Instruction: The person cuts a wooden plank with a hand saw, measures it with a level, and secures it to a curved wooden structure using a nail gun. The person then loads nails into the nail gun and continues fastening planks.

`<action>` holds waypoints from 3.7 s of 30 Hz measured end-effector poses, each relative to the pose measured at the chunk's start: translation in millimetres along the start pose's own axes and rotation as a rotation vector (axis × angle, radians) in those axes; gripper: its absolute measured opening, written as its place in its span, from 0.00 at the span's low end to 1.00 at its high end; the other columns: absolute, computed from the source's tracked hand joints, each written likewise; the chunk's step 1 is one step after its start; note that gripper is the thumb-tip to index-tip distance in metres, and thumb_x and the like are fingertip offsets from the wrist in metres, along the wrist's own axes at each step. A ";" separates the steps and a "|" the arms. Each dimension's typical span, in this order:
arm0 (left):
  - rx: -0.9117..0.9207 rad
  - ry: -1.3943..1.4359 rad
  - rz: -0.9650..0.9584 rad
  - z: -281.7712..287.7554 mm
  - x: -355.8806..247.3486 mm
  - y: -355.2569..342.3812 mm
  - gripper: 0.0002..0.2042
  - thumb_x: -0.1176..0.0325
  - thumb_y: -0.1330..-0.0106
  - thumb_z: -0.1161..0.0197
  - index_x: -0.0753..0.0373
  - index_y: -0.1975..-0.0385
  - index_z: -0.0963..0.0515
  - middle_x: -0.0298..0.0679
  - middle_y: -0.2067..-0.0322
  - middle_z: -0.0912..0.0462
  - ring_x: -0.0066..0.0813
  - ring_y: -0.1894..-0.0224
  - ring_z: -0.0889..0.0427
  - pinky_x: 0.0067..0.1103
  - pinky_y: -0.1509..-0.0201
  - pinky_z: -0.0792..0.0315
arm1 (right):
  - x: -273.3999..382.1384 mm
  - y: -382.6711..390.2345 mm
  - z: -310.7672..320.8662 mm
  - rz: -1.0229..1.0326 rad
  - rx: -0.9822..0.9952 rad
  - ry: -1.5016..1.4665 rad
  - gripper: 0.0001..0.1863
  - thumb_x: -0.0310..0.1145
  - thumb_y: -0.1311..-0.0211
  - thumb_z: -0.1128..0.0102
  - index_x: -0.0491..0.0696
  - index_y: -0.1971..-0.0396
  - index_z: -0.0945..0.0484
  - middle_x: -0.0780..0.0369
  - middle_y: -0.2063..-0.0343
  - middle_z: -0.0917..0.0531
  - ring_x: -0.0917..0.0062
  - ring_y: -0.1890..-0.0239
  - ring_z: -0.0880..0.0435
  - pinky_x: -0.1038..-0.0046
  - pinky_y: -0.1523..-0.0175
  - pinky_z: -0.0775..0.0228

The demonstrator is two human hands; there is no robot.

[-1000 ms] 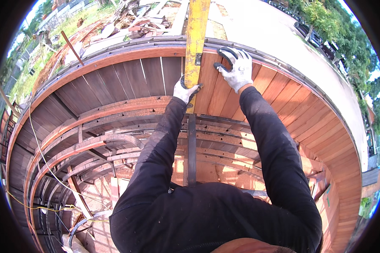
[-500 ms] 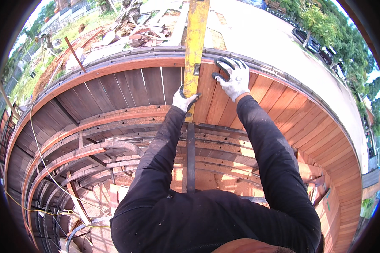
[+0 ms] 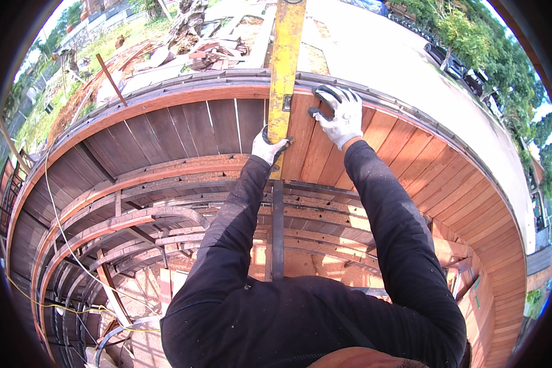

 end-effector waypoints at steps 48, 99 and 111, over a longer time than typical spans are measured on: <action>0.078 -0.098 0.094 -7.7 -17.3 1.2 0.18 0.79 0.45 0.29 0.69 0.53 0.24 0.40 0.62 0.14 0.24 0.66 0.15 0.20 0.59 0.20 | -0.5 0.1 2.5 -0.002 -0.010 -0.041 0.26 0.41 0.52 0.26 0.58 0.50 0.22 0.63 0.51 0.20 0.65 0.44 0.25 0.59 0.35 0.41; 0.097 -0.251 0.080 -7.1 -23.4 3.0 0.24 0.71 0.46 0.24 0.69 0.51 0.26 0.39 0.62 0.15 0.22 0.65 0.16 0.19 0.58 0.21 | -4.8 1.8 -5.1 -0.029 0.053 -0.040 0.24 0.45 0.49 0.31 0.61 0.49 0.22 0.66 0.47 0.22 0.69 0.40 0.28 0.59 0.31 0.46; 0.108 -0.281 0.107 -6.4 -21.8 1.5 0.21 0.73 0.45 0.27 0.68 0.51 0.24 0.39 0.60 0.15 0.23 0.63 0.16 0.20 0.56 0.21 | -4.7 0.8 -3.4 -0.017 0.011 -0.060 0.23 0.42 0.52 0.30 0.61 0.52 0.20 0.67 0.49 0.20 0.70 0.43 0.26 0.59 0.33 0.43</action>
Point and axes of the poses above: each hand's wrist, its own y-axis away from the middle knuckle, its own z-axis out of the back of the hand, x = y × z, the point moved 6 cm from there along -y, towards the middle knuckle
